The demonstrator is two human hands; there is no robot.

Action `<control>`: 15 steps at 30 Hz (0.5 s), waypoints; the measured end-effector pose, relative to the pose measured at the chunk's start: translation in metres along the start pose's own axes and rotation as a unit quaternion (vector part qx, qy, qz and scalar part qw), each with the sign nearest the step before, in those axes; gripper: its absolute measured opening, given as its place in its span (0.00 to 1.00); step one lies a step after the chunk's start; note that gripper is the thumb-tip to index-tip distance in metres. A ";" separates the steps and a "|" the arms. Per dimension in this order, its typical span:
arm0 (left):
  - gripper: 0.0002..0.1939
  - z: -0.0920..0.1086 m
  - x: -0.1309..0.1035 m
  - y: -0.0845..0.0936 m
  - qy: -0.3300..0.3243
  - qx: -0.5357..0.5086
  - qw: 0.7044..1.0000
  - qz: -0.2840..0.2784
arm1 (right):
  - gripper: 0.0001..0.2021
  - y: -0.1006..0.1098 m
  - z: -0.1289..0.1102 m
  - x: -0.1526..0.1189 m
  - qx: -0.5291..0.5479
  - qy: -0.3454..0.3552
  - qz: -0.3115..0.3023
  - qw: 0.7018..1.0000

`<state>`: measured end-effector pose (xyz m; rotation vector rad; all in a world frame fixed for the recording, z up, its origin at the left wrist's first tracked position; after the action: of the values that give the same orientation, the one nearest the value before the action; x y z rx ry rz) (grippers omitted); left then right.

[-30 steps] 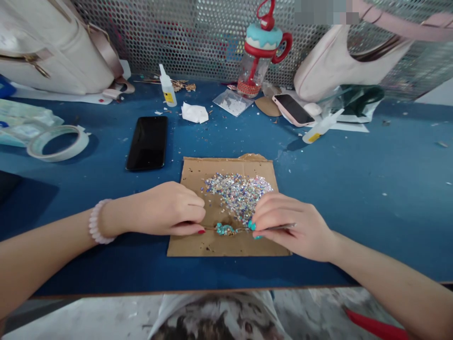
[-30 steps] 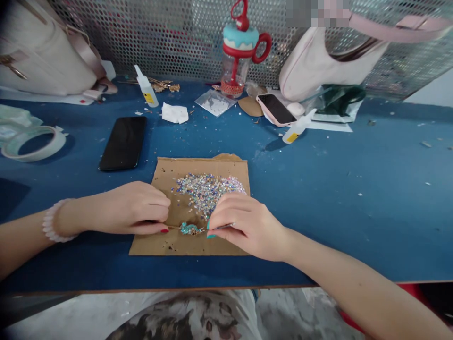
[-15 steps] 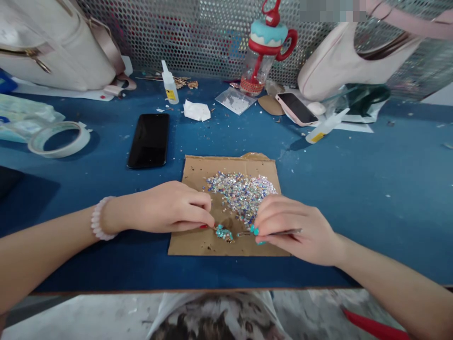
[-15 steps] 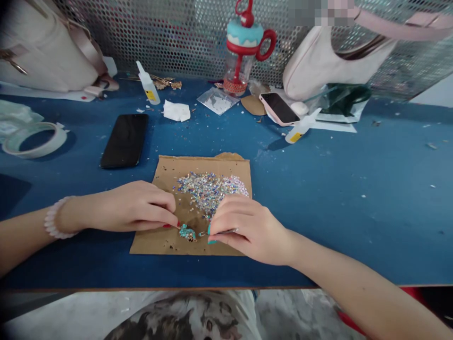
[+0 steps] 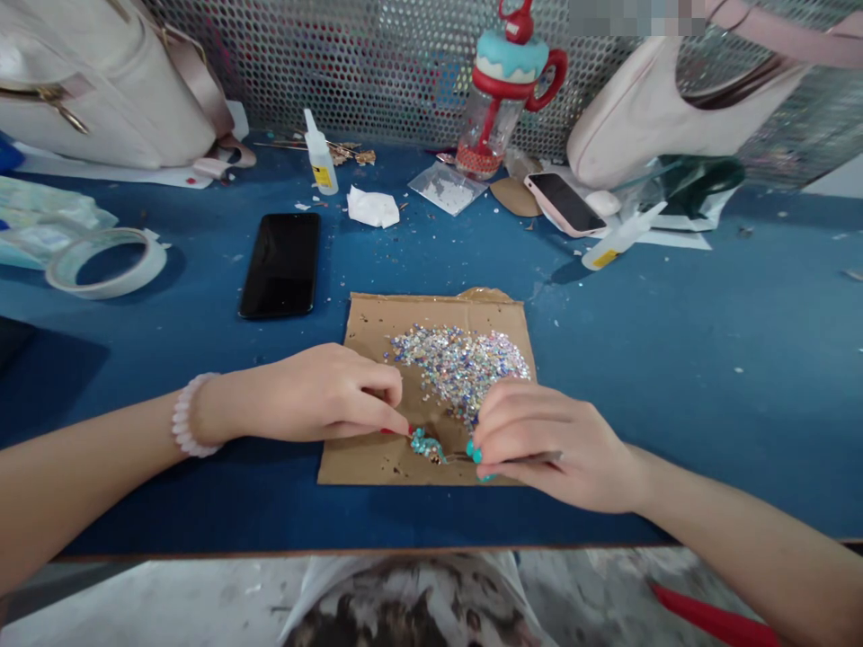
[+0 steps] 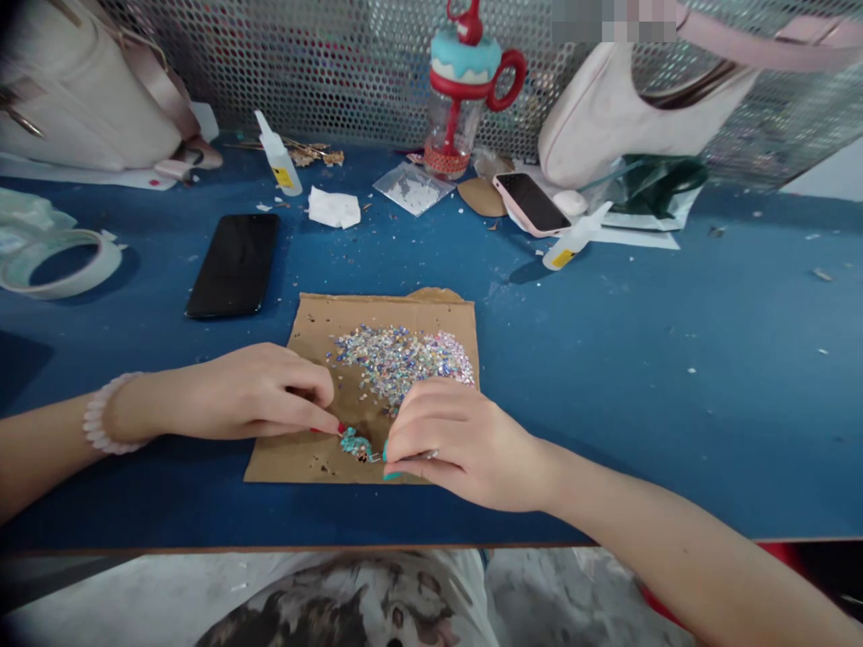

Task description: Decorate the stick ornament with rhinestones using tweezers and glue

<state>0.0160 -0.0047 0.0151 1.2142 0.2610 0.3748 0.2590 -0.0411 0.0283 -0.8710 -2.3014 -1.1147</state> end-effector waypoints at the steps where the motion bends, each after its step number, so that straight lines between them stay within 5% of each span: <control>1: 0.13 0.000 0.000 0.000 0.000 0.000 1.000 0.000 | 0.04 0.000 0.000 0.000 0.000 0.001 -0.001 1.000; 15: 0.14 -0.001 -0.001 -0.001 0.004 -0.006 1.000 -0.009 | 0.05 0.000 -0.001 -0.001 -0.004 0.001 -0.008 1.000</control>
<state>0.0144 -0.0044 0.0140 1.1976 0.2759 0.3641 0.2595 -0.0420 0.0282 -0.8560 -2.3086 -1.1320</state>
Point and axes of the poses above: each hand's wrist, its own x-axis towards the middle knuckle, its own y-axis out of the back of the hand, z = x × y, the point moved 2 cm from there along x, towards the middle knuckle, and after that the axes turned 12 degrees about y, right-handed, at the moved point
